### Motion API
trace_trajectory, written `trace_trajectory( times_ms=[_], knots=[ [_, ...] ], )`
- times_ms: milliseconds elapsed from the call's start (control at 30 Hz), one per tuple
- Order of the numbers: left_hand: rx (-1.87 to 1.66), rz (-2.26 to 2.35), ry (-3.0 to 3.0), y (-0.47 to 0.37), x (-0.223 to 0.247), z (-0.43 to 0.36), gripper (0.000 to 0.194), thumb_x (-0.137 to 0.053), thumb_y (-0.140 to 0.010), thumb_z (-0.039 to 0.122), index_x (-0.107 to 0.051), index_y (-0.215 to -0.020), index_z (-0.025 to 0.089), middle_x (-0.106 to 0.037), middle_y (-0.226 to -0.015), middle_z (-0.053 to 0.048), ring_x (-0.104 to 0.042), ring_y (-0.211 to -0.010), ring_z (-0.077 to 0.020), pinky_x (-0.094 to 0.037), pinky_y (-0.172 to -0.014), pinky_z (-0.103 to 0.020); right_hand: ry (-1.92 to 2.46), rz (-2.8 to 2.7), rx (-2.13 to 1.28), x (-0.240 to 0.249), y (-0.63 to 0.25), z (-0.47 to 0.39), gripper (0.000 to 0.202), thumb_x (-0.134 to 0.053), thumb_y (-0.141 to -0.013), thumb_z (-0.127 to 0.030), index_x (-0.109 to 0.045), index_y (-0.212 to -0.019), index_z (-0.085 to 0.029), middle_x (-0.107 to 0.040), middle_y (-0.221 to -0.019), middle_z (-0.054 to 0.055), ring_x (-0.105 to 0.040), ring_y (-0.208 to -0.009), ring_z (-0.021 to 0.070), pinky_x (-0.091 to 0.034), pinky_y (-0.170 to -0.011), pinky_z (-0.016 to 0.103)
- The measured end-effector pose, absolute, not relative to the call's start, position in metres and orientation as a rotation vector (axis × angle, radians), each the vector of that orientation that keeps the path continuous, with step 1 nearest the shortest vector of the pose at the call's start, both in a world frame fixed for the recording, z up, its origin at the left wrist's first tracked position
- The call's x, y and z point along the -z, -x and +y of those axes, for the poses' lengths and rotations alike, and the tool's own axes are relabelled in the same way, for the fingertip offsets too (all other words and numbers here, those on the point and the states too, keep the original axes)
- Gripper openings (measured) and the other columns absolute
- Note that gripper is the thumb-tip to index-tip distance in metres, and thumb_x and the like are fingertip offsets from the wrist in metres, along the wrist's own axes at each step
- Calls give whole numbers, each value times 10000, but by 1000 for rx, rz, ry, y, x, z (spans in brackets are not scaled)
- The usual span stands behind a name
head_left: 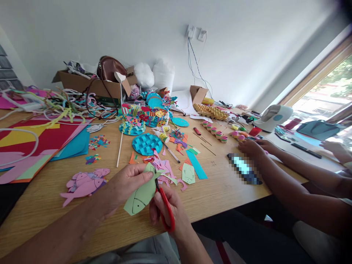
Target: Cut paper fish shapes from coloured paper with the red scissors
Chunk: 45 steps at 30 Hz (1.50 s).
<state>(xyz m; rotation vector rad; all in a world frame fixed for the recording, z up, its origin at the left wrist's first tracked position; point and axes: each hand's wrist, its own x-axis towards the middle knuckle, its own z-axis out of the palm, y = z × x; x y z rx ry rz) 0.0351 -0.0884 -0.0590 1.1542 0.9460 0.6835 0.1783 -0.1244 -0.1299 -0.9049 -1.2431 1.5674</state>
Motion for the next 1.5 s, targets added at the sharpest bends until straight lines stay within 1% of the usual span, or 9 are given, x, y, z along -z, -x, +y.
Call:
trace_trajectory(
  times_ms=[267,433,533,767,867,1000,1167,1333,1500],
  knots=[
    [-696,961,-1149,-35,57,-90,327,-680,-651,477,-551,-656,177,-524,-558,44,-440,-477,-90,-354,-463,-202,898,-1207,-1594,131,-177,-126,533,-562,-730,-699,-507,-696,-170,-458,-379,-63,-349,-293,56,-281,-331,172],
    [-674,937,-1120,-33,59,-89,302,-688,-655,458,-581,-664,176,-586,-571,28,-494,-496,-102,-389,-482,-203,884,-1216,-1594,134,-177,-127,520,-564,-744,-684,-512,-701,-168,-462,-379,-62,-350,-283,55,-277,-319,170],
    [-669,925,-1120,-31,60,-89,286,-693,-665,440,-582,-661,177,-597,-580,29,-509,-512,-102,-399,-490,-196,867,-1218,-1599,135,-178,-127,507,-561,-757,-671,-510,-701,-170,-461,-378,-63,-344,-279,55,-272,-316,169],
    [-636,1005,-1112,-28,62,-88,279,-685,-669,430,-575,-668,174,-552,-573,39,-459,-487,-89,-368,-455,-189,852,-1242,-1618,133,-180,-130,483,-551,-785,-646,-501,-698,-173,-469,-387,-56,-342,-286,54,-251,-324,172],
    [-607,1020,-1131,-28,62,-89,279,-669,-679,437,-577,-678,174,-548,-578,36,-459,-493,-93,-371,-460,-195,849,-1247,-1620,131,-181,-130,476,-552,-791,-636,-489,-683,-177,-476,-407,-52,-353,-305,52,-258,-337,169],
    [-599,1056,-1178,-29,59,-90,279,-671,-659,421,-541,-645,175,-518,-571,48,-446,-505,-92,-363,-468,-193,831,-1255,-1610,129,-182,-129,462,-568,-794,-616,-499,-689,-172,-479,-415,-51,-366,-326,53,-280,-354,166],
    [-566,997,-1180,-30,56,-88,292,-652,-668,435,-533,-664,168,-503,-573,56,-433,-516,-81,-349,-480,-179,847,-1243,-1607,131,-183,-130,454,-574,-800,-601,-523,-715,-158,-473,-406,-54,-359,-310,50,-249,-338,161],
    [-542,1004,-1214,-27,56,-85,307,-650,-655,440,-507,-641,169,-459,-556,66,-389,-505,-70,-315,-466,-171,837,-1249,-1625,131,-184,-129,445,-570,-813,-589,-514,-709,-160,-474,-400,-54,-352,-309,47,-247,-343,159],
    [-455,1016,-1227,-23,57,-82,299,-633,-661,454,-534,-682,173,-470,-535,62,-379,-469,-74,-274,-434,-179,852,-1243,-1661,132,-185,-129,450,-578,-802,-597,-515,-699,-163,-471,-396,-57,-325,-297,43,-227,-330,163]
  ],
)
